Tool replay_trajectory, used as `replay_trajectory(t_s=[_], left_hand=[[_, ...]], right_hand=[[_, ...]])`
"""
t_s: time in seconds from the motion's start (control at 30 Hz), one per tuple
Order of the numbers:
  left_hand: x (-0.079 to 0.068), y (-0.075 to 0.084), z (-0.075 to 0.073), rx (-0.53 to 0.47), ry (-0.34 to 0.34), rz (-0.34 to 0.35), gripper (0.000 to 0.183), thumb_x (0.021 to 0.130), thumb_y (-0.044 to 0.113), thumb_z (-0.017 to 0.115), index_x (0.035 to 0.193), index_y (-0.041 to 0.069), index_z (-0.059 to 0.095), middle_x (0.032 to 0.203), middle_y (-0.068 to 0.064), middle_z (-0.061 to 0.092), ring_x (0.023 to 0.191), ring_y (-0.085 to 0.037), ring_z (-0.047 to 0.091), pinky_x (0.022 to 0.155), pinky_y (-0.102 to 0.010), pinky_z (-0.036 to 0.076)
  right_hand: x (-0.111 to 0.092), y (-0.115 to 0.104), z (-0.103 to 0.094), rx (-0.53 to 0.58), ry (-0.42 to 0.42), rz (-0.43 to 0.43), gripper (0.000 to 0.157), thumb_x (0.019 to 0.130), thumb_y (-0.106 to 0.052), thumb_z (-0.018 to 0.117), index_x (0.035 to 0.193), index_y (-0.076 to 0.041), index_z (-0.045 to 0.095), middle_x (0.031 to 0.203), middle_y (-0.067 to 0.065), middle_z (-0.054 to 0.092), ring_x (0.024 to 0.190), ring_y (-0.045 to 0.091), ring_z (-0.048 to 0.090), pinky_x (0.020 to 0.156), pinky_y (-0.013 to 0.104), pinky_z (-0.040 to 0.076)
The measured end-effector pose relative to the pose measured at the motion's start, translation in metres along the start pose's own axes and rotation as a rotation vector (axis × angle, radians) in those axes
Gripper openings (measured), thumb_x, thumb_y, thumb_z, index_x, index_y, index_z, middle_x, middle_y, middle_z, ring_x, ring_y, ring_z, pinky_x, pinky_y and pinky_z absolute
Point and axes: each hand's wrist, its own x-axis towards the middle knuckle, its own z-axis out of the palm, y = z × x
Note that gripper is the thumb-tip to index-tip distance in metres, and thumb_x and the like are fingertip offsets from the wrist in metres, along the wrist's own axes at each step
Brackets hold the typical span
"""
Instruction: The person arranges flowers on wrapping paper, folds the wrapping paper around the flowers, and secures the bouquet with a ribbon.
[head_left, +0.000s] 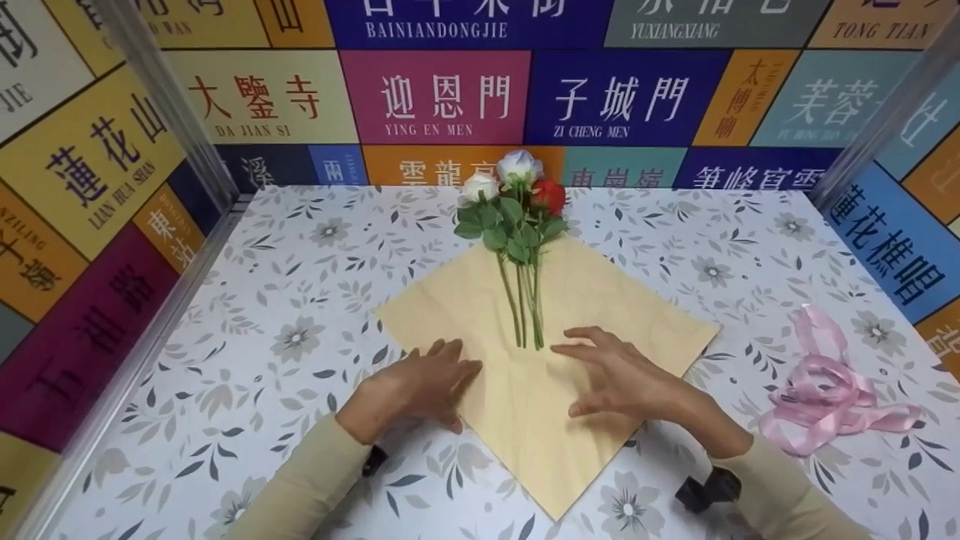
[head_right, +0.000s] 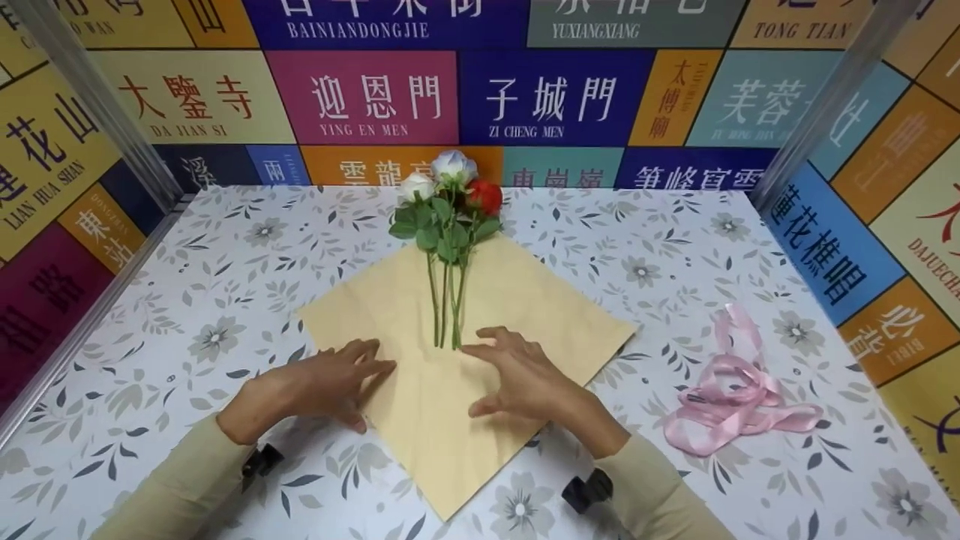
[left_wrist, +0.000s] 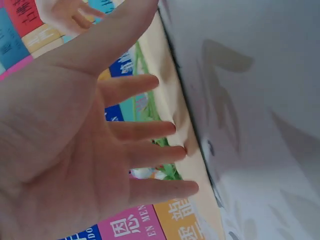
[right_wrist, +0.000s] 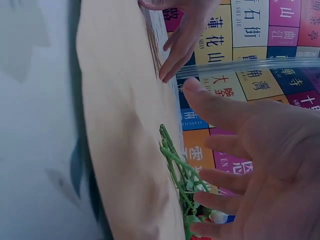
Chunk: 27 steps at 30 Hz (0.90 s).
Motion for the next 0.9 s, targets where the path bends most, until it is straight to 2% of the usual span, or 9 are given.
replay_trajectory(t_s=[0.13,0.2,0.37,0.5,0.6,0.67,0.7,0.77,0.9], left_hand=[[0.000,-0.003,0.004,-0.016,0.032,0.041,0.078,0.073,0.042,0.085,0.140,0.015,0.054,0.154,-0.018,0.040,0.144,-0.038,0.038,0.113,-0.060,0.038],[0.000,-0.005,0.006,-0.016,0.052,0.068,0.072,0.075,0.042,0.083,0.136,0.015,0.057,0.148,-0.018,0.046,0.136,-0.035,0.046,0.108,-0.056,0.045],[-0.002,-0.009,0.008,0.000,0.117,0.137,0.058,0.079,0.040,0.080,0.127,0.015,0.063,0.131,-0.016,0.054,0.111,-0.029,0.057,0.086,-0.043,0.057],[-0.004,-0.010,0.007,0.080,0.170,0.194,0.049,0.085,0.040,0.074,0.125,0.013,0.065,0.122,-0.019,0.058,0.099,-0.028,0.061,0.074,-0.037,0.059],[-0.004,-0.010,0.007,0.119,0.206,0.227,0.039,0.088,0.040,0.071,0.115,0.011,0.066,0.113,-0.019,0.059,0.089,-0.026,0.060,0.065,-0.033,0.057],[-0.004,-0.010,0.006,0.097,0.201,0.225,0.039,0.086,0.042,0.071,0.109,0.012,0.065,0.112,-0.018,0.058,0.087,-0.026,0.058,0.064,-0.034,0.055],[-0.004,-0.010,0.006,0.078,0.192,0.218,0.041,0.083,0.045,0.073,0.106,0.011,0.064,0.113,-0.018,0.057,0.089,-0.026,0.057,0.065,-0.036,0.055],[-0.004,-0.009,0.006,0.041,0.150,0.185,0.052,0.078,0.050,0.075,0.112,0.012,0.064,0.125,-0.021,0.056,0.103,-0.032,0.059,0.078,-0.042,0.057],[-0.003,-0.007,0.007,0.030,0.130,0.163,0.063,0.070,0.055,0.080,0.114,0.013,0.063,0.130,-0.020,0.055,0.114,-0.033,0.056,0.087,-0.049,0.055]], right_hand=[[-0.015,0.001,0.006,-0.090,-0.163,-0.074,0.099,0.065,-0.047,0.088,0.149,-0.013,0.048,0.160,0.023,0.031,0.147,0.048,0.028,0.113,0.074,0.023],[-0.020,0.000,0.008,-0.137,-0.233,-0.090,0.102,0.064,-0.052,0.087,0.150,-0.015,0.047,0.162,0.024,0.028,0.149,0.049,0.023,0.113,0.075,0.020],[-0.027,-0.001,0.008,-0.214,-0.318,-0.120,0.096,0.066,-0.054,0.083,0.149,-0.021,0.049,0.165,0.023,0.021,0.151,0.051,0.016,0.112,0.078,0.018],[-0.028,0.000,0.008,-0.213,-0.310,-0.149,0.091,0.067,-0.053,0.080,0.147,-0.020,0.051,0.164,0.024,0.024,0.150,0.051,0.019,0.111,0.077,0.022],[-0.028,0.002,0.008,-0.172,-0.282,-0.140,0.085,0.069,-0.053,0.077,0.145,-0.019,0.055,0.162,0.023,0.028,0.149,0.051,0.023,0.111,0.078,0.022],[-0.029,0.003,0.009,-0.123,-0.260,-0.123,0.078,0.072,-0.050,0.075,0.142,-0.019,0.057,0.162,0.021,0.030,0.149,0.050,0.024,0.110,0.078,0.020],[-0.029,0.003,0.009,-0.094,-0.251,-0.109,0.074,0.075,-0.048,0.075,0.141,-0.019,0.059,0.162,0.020,0.031,0.149,0.049,0.024,0.111,0.078,0.019],[-0.029,0.004,0.008,-0.042,-0.230,-0.104,0.064,0.080,-0.045,0.073,0.137,-0.018,0.062,0.161,0.019,0.033,0.149,0.050,0.025,0.110,0.079,0.018],[-0.028,0.005,0.007,0.021,-0.201,-0.117,0.048,0.089,-0.039,0.069,0.131,-0.015,0.067,0.158,0.021,0.039,0.147,0.051,0.028,0.111,0.077,0.020]])
